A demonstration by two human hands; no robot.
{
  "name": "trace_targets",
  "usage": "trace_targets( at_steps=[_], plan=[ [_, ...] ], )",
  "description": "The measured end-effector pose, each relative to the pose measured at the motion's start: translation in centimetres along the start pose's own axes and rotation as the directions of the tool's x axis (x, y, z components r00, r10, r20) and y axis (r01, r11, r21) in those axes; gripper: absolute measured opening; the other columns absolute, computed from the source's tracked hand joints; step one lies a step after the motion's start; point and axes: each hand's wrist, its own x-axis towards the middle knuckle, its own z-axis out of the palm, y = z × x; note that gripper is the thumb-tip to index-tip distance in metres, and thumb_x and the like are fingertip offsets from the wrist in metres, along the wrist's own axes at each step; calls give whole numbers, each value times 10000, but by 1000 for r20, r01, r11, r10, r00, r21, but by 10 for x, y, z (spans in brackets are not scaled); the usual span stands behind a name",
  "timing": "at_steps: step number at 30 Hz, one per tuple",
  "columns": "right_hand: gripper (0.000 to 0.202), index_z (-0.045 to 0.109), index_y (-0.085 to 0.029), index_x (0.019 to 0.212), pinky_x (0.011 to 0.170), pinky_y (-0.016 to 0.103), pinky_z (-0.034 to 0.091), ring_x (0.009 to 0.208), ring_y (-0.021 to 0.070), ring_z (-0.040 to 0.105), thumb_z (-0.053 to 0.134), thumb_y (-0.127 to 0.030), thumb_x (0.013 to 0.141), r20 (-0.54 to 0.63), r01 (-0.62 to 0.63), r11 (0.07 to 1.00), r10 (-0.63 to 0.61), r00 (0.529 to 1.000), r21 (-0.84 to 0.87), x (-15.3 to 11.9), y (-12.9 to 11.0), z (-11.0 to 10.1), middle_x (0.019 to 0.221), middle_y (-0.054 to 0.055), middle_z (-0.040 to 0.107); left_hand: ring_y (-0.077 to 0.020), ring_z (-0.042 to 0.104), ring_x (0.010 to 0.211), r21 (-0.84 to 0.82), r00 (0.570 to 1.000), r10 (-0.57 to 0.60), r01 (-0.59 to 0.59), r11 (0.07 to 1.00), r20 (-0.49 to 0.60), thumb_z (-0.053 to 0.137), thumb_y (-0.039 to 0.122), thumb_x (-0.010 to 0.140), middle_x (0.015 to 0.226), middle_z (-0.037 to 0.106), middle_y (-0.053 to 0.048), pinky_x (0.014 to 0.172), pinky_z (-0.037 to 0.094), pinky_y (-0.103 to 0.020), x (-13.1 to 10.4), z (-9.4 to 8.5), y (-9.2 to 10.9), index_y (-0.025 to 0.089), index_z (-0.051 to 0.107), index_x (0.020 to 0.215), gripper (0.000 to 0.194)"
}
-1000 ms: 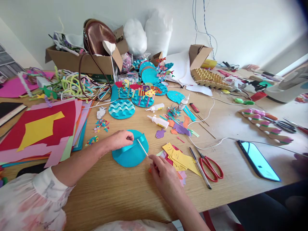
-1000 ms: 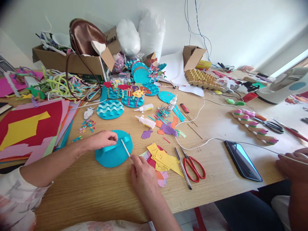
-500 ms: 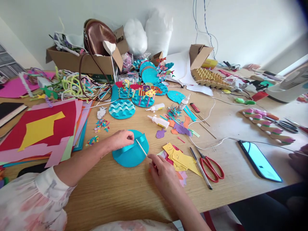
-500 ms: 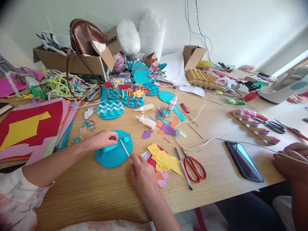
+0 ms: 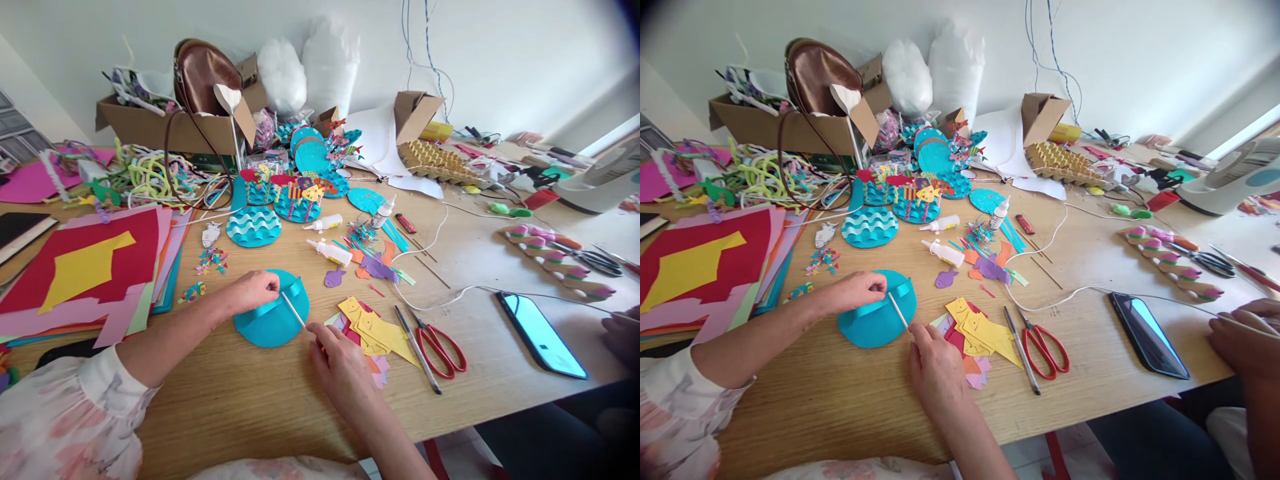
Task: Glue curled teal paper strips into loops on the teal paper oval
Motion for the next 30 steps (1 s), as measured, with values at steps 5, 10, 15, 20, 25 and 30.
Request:
trace_targets(
  at_steps=[5, 10, 15, 20, 25, 30],
  plan=[
    [287, 582, -203, 1015, 568, 215, 394, 665, 138, 597, 393, -115, 818, 0, -6, 1000, 6, 1000, -21, 3, -1, 0, 828, 38, 630, -130, 496, 596, 10, 1000, -3, 3, 1000, -4, 494, 195, 662, 609, 547, 30, 511, 306, -213, 0, 0, 1, 185, 594, 678, 102],
    [281, 589, -209, 992, 570, 211, 392, 699, 144, 605, 395, -109, 815, 18, -17, 999, 18, 1000, -43, 5, -4, -1, 823, 37, 634, -134, 504, 591, 6, 1000, -9, 9, 1000, -2, 498, 188, 660, 605, 551, 29, 507, 311, -217, 0, 1, 1, 184, 587, 696, 96],
    [264, 596, -210, 948, 576, 198, 390, 727, 141, 609, 398, -99, 812, 25, -15, 999, 16, 1000, -39, 7, -5, -1, 825, 39, 638, -124, 499, 578, -2, 1000, -8, 8, 1000, -3, 501, 173, 662, 597, 542, 35, 495, 303, -208, 0, 1, 0, 185, 569, 692, 76],
    [254, 594, -208, 939, 582, 200, 387, 741, 144, 608, 397, -104, 816, 28, -11, 999, 13, 1000, -43, 8, -5, -1, 835, 40, 640, -118, 492, 566, -27, 1000, -15, 15, 1000, -8, 513, 172, 655, 586, 537, 42, 494, 304, -206, 0, 0, 2, 187, 562, 680, 57],
    [260, 596, -212, 939, 572, 198, 382, 726, 138, 603, 391, -106, 819, 20, -10, 999, 11, 1000, -46, 8, -5, -1, 823, 37, 636, -117, 485, 565, -82, 999, -27, 25, 996, -23, 510, 173, 655, 580, 524, 49, 497, 308, -203, -1, 0, 1, 187, 551, 694, 58],
    [259, 594, -209, 928, 576, 198, 378, 737, 138, 597, 390, -97, 814, 24, -8, 1000, 9, 1000, -29, 9, -5, 0, 827, 36, 631, -113, 459, 536, -146, 999, -34, 28, 989, -33, 512, 187, 658, 537, 487, 61, 489, 305, -202, -1, 2, -2, 187, 546, 714, 66]
  ],
)
